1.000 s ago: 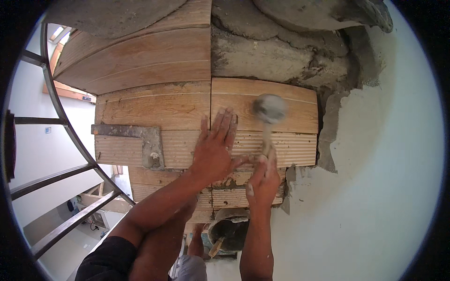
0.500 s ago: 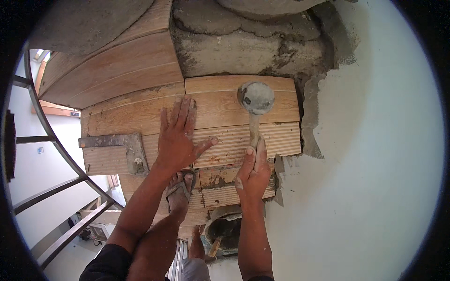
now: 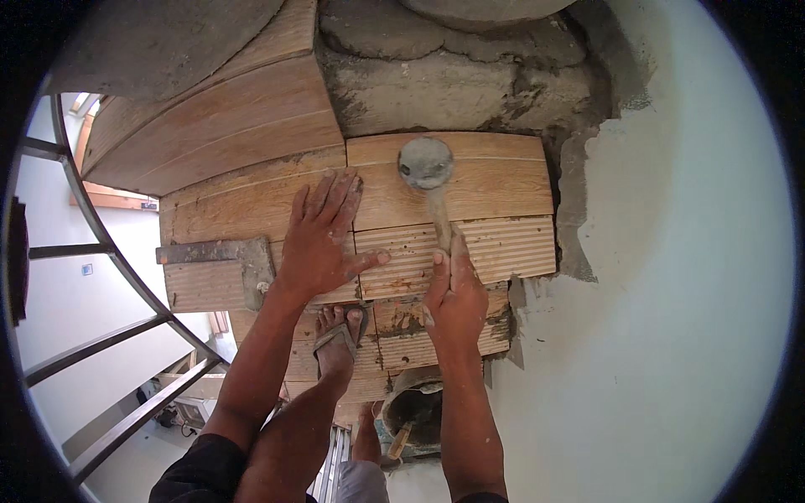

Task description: Apply mortar and install tiles on concrete stairs.

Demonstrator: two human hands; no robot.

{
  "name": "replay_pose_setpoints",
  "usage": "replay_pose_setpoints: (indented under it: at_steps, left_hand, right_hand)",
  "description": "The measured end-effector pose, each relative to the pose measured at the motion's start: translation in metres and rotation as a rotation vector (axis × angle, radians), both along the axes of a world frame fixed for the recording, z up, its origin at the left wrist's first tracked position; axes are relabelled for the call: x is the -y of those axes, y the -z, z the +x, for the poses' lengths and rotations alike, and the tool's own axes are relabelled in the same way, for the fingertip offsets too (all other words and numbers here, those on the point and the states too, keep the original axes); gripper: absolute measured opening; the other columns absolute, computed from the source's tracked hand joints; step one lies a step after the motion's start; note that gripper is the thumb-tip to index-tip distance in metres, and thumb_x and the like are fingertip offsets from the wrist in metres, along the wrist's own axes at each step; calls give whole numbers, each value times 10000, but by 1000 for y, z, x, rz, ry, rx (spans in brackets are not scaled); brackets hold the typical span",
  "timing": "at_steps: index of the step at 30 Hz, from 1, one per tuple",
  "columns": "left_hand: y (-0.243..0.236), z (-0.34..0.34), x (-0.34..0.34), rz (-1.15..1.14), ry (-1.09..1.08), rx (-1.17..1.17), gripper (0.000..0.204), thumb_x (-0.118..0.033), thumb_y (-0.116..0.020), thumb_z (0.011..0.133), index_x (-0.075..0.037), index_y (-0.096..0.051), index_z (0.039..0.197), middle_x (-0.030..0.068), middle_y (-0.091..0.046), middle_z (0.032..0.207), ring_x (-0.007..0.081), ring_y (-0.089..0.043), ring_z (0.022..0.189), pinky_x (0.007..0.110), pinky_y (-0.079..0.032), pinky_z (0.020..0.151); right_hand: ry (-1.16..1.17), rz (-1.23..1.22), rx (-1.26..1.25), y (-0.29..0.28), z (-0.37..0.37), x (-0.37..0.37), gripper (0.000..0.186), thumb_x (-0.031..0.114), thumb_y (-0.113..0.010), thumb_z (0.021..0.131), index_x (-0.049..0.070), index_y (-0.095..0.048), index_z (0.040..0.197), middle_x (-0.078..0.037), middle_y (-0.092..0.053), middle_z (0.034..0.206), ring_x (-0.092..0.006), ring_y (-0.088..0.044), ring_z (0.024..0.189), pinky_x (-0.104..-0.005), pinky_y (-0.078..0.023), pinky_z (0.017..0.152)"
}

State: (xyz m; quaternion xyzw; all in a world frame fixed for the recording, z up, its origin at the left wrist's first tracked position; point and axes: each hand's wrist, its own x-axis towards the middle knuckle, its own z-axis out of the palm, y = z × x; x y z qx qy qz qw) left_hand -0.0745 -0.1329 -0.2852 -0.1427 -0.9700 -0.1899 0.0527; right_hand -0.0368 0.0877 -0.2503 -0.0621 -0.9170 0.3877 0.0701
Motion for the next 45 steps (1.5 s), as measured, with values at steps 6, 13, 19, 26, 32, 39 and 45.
replay_pose_setpoints:
  at_steps: [6,13,19,26,32,39,45]
  left_hand:
    - [3,4,3,-21,-4,19,1027,-731,-672,882,-35,-433,1600,158,-355,1715,398,-295,1588,613,-175,1289]
    - [6,2,-8,-22,-19,-34,908,-630,-716,911,-12,-500,1540,160,-393,1696,397,-299,1588,633,-193,1268]
    - [1,2,-5,-61,-14,-30,912,-615,-707,925,-20,-462,1570,164,-362,1708,417,-284,1587,645,-192,1264]
    - [-3,-35,-44,-7,164,24,822,-572,-653,987,-83,-437,1611,170,-317,1723,404,-231,1610,638,-167,1290]
    - [19,-61,-52,-58,153,-26,768,-639,-546,1025,-208,-414,1646,148,-256,1749,370,-189,1627,614,-106,1314]
    - [18,-62,-60,-109,51,6,818,-723,-470,1019,-238,-369,1670,133,-226,1760,358,-165,1634,624,-49,1316]
    - [13,-65,-61,-152,9,49,841,-743,-471,1009,-239,-362,1674,130,-233,1758,366,-190,1621,627,-90,1309]
  right_hand:
    - [35,22,99,-6,3,6,448,244,-570,1098,-9,-592,1468,-303,-741,1127,-424,-759,1019,-403,-584,848]
    - [4,63,212,-6,-17,6,461,318,-546,1110,6,-604,1445,-298,-746,1055,-439,-760,919,-467,-596,800]
    - [21,-226,125,-15,7,-6,465,326,-546,1124,12,-576,1465,-184,-717,892,-250,-714,718,-387,-562,680]
    - [340,-772,164,-36,33,-42,435,393,-533,1137,51,-610,1395,31,-550,758,-58,-494,643,-242,-417,553]
    - [328,-824,321,-11,-11,-67,495,489,-546,1114,75,-601,1380,26,-476,728,-76,-421,539,-255,-355,481]
    - [277,-844,414,-20,-43,-73,531,478,-567,1110,71,-582,1451,36,-464,731,-73,-412,565,-246,-351,504]
    - [189,-424,34,-32,-18,-44,458,385,-483,1153,15,-617,1387,-44,-599,722,-152,-559,594,-310,-440,565]
